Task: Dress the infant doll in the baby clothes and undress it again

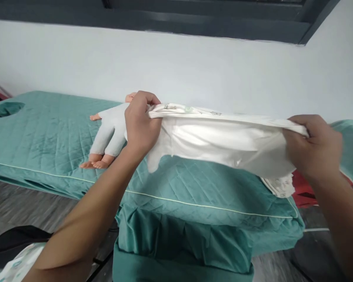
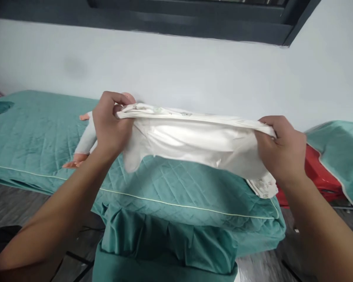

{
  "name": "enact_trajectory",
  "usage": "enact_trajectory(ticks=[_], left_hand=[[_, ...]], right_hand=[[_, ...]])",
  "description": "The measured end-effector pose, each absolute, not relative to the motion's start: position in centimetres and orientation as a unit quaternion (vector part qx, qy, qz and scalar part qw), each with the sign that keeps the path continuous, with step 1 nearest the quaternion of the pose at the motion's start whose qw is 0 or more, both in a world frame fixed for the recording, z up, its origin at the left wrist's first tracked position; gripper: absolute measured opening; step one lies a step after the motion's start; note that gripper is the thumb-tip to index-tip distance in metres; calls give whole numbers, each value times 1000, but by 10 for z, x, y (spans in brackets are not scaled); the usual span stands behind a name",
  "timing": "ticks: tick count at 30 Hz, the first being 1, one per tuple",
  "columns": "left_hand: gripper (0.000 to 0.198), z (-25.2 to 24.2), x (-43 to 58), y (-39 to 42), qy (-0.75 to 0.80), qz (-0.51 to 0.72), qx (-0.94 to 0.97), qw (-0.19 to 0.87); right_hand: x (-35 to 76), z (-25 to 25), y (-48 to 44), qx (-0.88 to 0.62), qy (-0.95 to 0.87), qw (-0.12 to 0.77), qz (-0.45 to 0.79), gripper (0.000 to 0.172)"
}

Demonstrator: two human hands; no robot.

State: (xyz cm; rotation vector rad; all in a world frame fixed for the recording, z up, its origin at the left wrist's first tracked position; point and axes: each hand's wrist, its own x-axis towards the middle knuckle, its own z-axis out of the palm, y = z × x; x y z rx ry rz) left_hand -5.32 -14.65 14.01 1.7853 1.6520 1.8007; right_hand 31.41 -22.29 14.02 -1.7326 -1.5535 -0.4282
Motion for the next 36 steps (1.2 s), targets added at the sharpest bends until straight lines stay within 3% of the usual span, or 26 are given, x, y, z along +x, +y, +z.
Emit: enact_trajectory(ticks=[2,8,11,15,23,29,36], left_hand=[[13,130,-56,-139,517,515,682,44],[18,67,-40,-110,606,313,729,-60],[27,26,-13,-119,592,228,770,-67],[31,-14,19,-135,548,137,825,33],[43,-26,17,-96,664,149,731,41],[60,-29,28,-89,668,214,710,70],[60,-29,43,-71,642,235,729,33]], right_hand=[[318,131,-217,-695,-610,356,-136,28],[286,77,-170,-737,-653,148,-91,35],[244,32,-154,-683,-708,148,-100,41],[195,-22,-143,-630,-754,181,52,46],[182,-48,-117,-727,-673,124,57,63],[185,-49,-109,-709,-667,226,20,73],[204,-45,-91,-699,-669,251,30,77]])
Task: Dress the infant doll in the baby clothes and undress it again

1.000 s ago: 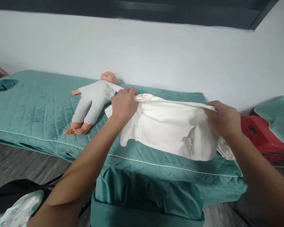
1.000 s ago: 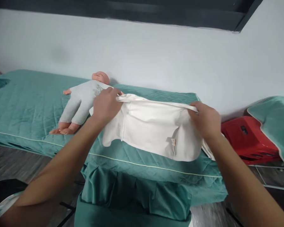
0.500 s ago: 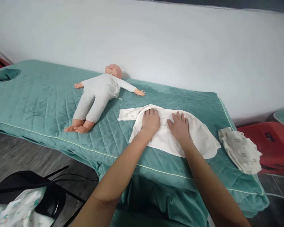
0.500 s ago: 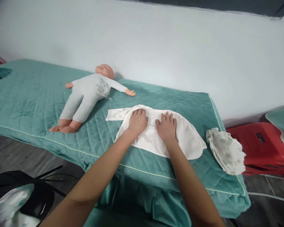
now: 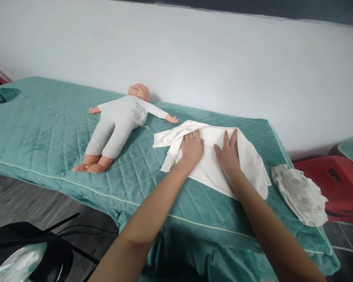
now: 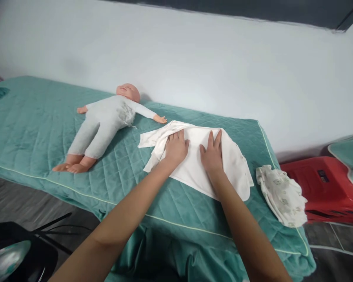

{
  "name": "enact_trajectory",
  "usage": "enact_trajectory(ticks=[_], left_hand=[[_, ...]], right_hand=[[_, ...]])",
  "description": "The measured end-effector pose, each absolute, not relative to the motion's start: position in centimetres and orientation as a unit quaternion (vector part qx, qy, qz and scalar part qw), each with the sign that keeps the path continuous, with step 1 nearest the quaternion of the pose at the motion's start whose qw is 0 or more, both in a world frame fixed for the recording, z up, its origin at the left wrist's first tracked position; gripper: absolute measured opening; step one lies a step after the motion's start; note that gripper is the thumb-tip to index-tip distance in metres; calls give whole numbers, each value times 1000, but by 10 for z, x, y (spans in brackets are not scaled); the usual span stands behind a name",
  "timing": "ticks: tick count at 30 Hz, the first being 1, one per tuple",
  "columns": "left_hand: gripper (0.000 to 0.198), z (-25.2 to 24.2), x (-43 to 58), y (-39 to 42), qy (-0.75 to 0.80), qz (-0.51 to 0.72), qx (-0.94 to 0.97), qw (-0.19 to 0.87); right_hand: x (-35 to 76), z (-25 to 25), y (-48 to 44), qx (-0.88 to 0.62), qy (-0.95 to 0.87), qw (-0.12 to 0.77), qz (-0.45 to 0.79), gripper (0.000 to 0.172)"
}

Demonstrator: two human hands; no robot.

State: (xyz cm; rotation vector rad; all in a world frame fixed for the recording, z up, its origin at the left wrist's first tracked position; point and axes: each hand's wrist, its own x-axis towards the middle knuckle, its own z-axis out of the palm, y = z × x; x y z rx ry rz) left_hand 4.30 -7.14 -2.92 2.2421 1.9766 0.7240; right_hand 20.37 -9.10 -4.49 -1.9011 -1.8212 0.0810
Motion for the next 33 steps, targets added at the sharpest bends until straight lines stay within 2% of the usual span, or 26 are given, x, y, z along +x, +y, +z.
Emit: enact_trajectory(ticks=[7,13,19,23,26,33], left_hand=[[56,-28,56,-38,663,190,722,49],[59,-35,63,-10,679,164,712,65],[58,-48,61,-5,685,178,706,6],[58,-50,60,0,693,175,699,19],[60,-50,61,7,700,162,694,41],[61,-48,64,24,704,129,693,84]], right_hand=[[219,-43,-49,-687,-678,250,76,76],[221,-47,-15,-696,-684,206,75,71],[227,-60,-14,-666,-692,273,45,64],[229,-64,-14,-658,-694,286,62,56],[229,-65,-11,-662,-699,262,71,57],[228,-65,-5,-691,-694,173,102,71]])
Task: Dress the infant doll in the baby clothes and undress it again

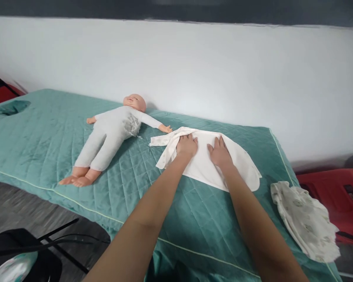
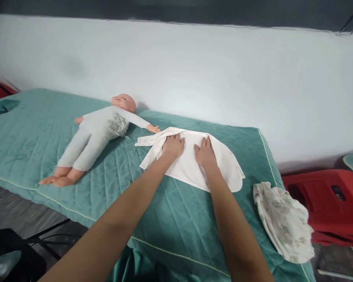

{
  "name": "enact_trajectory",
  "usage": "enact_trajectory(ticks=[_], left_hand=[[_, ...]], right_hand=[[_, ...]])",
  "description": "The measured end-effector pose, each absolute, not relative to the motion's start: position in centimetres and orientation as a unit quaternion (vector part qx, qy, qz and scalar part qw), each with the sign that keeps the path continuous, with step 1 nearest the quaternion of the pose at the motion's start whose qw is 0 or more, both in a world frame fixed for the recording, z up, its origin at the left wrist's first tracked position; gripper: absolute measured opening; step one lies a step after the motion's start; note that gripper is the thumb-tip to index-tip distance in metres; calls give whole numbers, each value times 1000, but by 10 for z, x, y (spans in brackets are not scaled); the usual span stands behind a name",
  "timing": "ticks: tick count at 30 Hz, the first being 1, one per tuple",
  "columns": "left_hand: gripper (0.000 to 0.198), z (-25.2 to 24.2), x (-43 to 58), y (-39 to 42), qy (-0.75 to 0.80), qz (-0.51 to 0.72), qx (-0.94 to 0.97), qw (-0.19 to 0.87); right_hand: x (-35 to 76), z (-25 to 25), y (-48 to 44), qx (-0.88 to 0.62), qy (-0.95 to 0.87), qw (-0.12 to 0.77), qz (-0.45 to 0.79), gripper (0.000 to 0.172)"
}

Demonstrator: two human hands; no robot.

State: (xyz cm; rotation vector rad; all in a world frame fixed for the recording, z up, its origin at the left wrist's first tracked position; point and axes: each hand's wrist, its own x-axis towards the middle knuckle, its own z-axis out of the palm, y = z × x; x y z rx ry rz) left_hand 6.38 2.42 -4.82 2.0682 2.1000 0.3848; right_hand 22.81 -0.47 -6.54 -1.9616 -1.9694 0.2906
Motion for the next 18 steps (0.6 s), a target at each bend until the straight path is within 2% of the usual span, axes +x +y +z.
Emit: enact_trajectory(ticks=[4,11,18], left_hand=[[61,-49,69,13,701,140,696,68],[70,-53,77,-51,663,130,736,46],[57,-54,52,-123,590,163,791,16]], right_hand=[[225,-62,-6,-697,-696,146,88,73],[222,-52,-36,-686,-721,76,70,77],[230,-57,-104,-640,-767,45,-19,72]])
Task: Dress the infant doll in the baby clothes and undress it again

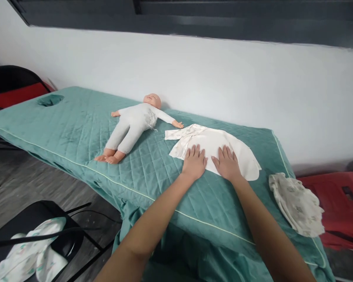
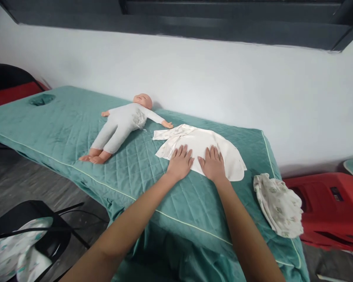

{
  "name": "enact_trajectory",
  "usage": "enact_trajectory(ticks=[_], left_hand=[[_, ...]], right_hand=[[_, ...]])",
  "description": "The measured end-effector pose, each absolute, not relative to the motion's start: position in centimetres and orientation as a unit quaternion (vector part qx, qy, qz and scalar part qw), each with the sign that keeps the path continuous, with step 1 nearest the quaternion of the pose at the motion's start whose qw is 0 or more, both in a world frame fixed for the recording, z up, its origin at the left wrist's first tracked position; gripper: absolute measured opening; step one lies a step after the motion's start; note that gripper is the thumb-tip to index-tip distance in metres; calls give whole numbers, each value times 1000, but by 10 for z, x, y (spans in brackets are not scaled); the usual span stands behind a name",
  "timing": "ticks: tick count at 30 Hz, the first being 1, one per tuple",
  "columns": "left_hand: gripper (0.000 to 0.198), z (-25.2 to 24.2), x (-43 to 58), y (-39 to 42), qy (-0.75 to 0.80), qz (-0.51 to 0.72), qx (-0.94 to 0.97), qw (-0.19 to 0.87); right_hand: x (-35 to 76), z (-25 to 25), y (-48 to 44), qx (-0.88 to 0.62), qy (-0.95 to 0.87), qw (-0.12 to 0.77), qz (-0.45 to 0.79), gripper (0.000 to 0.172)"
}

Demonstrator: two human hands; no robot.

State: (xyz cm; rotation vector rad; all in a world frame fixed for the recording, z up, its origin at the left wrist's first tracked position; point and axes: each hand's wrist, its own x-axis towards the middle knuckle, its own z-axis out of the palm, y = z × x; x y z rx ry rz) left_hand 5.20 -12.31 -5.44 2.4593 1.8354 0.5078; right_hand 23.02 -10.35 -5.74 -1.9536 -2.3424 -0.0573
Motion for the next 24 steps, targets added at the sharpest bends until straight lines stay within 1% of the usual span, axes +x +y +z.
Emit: enact_trajectory(ticks=[4,7,8,10,13,16,18,19,21,24], left_hand=[[48,-53,16,-167,505,217,835,12],[34,-51,-26,-178,439,307,844,-1],[33,-52,-41,-176,449,338,827,-9],[31,-53,-69,-164,520,387,761,-4],[34,-57,-96,-136,629,399,666,45],[39,-58,-103,-109,679,344,645,65],[44,-57,-101,-96,687,299,659,62],[46,-56,-100,-90,684,279,672,59],[51,-54,-98,-79,663,243,706,58],[55,-53,-100,-62,632,210,743,69]], right_hand=[[237,-64,-159,-594,-800,69,-59,68],[241,-67,-203,-565,-817,99,-61,68],[241,-67,-216,-559,-820,107,-55,68],[241,-63,-237,-554,-823,123,-27,67],[234,-48,-249,-537,-823,175,61,58],[214,-27,-234,-519,-789,286,165,54],[194,-17,-207,-519,-745,355,225,52],[183,-15,-189,-522,-722,375,255,50],[162,-14,-143,-548,-672,393,305,50],[135,-20,-67,-611,-631,361,315,63]])
